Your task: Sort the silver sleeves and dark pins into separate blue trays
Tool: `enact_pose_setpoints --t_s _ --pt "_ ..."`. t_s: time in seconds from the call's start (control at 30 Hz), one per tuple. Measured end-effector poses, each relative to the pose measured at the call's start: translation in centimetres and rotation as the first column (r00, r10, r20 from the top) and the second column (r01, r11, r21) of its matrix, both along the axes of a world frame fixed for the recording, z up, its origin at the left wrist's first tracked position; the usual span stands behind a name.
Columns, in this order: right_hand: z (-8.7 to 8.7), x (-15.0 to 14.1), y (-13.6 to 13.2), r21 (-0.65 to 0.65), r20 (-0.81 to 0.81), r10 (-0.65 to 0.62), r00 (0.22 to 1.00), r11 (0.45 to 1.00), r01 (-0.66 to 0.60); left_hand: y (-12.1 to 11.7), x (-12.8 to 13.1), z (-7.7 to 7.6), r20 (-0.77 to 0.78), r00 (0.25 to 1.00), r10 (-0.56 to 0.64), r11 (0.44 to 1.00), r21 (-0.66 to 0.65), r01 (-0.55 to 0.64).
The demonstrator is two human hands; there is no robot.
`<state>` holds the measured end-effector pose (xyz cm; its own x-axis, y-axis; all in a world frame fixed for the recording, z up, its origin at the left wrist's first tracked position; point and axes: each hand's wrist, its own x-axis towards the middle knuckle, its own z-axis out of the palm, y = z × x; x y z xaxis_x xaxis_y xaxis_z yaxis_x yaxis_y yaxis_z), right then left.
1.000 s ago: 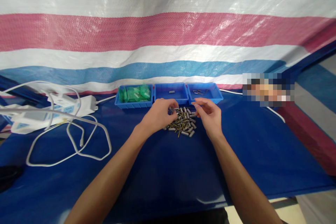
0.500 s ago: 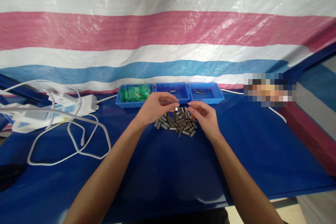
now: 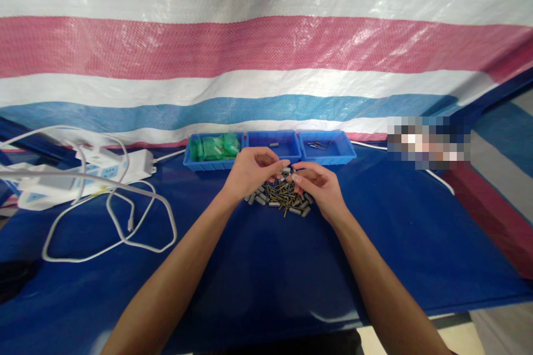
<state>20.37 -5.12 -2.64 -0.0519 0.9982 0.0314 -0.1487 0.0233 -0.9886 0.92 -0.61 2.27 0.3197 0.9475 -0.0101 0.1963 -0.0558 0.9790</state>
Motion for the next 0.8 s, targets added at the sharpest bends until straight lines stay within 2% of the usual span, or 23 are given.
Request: enact_pose_setpoints --t_s 0.17,0.33,0.43,0.5,0.57,0.6,0.7,0.8 --pt "-0.4 -0.2 0.1 -0.022 -0.017 -0.024 1.000 0.999 0.023 -0.2 0.5 -0.6 0.024 0.999 -0.032 0.999 -0.025 0.032" --pt "-0.7 -0.2 0.2 -0.018 -0.065 -0.027 0.997 0.999 0.026 -0.5 1.1 -1.1 0.024 1.000 0.003 0.999 -0.043 -0.002" --pt "-0.6 -0.1 0.3 -0.012 -0.023 -0.051 0.998 0.999 0.051 -0.5 1.0 -1.1 -0.057 0.998 0.006 0.999 0.045 -0.004" --pt "-0.6 0.0 0.4 0.011 0.038 -0.093 0.995 0.996 0.093 -0.3 0.5 -0.9 -0.231 0.973 -0.005 0.982 0.184 0.049" --pt "-0.6 0.0 0.6 0.053 0.085 -0.158 0.984 0.987 0.154 0.0 -0.2 -0.8 -0.462 0.887 -0.010 0.935 0.310 0.172" --pt "-0.6 -0.1 0.7 0.075 0.092 -0.192 0.977 0.980 0.185 0.1 -0.5 -0.7 -0.557 0.831 -0.019 0.911 0.333 0.244" --pt "-0.6 -0.3 0.9 0.115 0.051 -0.237 0.970 0.966 0.230 0.1 -1.0 -0.6 -0.741 0.670 -0.031 0.871 0.309 0.382" --pt "-0.4 -0.3 0.9 0.143 -0.020 -0.183 0.983 0.972 0.184 -0.3 -0.6 -0.8 -0.835 0.550 -0.007 0.867 0.268 0.419"
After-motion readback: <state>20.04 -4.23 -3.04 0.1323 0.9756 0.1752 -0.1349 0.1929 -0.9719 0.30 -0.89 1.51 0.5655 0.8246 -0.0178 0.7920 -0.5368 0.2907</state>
